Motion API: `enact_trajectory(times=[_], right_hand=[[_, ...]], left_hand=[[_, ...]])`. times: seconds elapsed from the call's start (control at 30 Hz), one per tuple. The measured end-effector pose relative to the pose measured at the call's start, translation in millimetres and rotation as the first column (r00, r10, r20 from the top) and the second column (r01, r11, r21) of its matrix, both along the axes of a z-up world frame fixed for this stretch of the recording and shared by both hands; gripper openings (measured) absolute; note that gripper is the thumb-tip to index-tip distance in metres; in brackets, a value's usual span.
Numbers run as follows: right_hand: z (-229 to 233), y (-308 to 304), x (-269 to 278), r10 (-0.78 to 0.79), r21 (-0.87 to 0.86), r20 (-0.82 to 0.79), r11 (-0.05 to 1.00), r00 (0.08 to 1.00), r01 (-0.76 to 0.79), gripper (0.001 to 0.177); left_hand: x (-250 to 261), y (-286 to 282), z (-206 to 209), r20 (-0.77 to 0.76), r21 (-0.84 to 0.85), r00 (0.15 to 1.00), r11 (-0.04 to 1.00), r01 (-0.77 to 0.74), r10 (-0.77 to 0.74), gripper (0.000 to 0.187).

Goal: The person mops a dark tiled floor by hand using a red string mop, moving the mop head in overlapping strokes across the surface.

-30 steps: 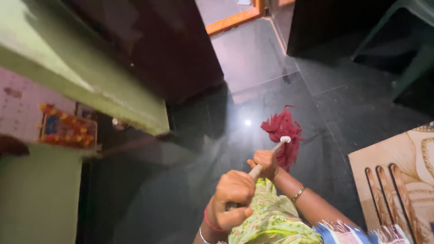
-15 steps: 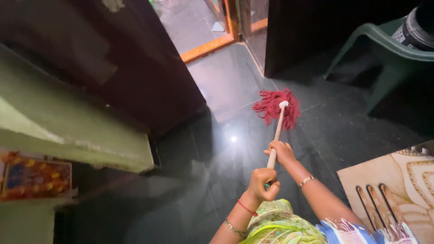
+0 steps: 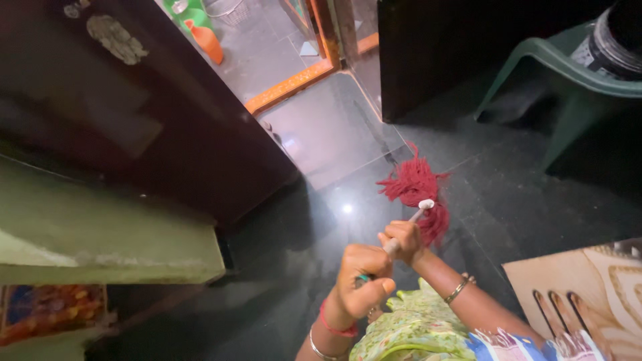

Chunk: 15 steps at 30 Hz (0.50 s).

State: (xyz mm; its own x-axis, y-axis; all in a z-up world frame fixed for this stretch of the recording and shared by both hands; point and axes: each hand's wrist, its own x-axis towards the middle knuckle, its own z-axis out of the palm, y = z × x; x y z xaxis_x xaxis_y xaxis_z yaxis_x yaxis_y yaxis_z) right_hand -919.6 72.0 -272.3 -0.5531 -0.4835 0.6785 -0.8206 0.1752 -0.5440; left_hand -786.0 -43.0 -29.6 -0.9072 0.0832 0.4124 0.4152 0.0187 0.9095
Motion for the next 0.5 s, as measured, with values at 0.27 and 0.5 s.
enact_trajectory(times=[0.27, 0.5], right_hand=[[-64, 52, -156, 0.004, 0.005, -0.149, 1.000, 0.989, -0.004, 0.037], [-128, 105, -273, -0.152, 0.272, 0.082, 0.954, 0.985, 0.125, 0.026]], left_hand=[[-118, 71, -66, -0.035, -0.090, 0.989, 0.985, -0.149, 0.146, 0.023], [-213, 129, -150, -0.008, -0.180, 0.954, 0.938, -0.297, 0.300, 0.012]])
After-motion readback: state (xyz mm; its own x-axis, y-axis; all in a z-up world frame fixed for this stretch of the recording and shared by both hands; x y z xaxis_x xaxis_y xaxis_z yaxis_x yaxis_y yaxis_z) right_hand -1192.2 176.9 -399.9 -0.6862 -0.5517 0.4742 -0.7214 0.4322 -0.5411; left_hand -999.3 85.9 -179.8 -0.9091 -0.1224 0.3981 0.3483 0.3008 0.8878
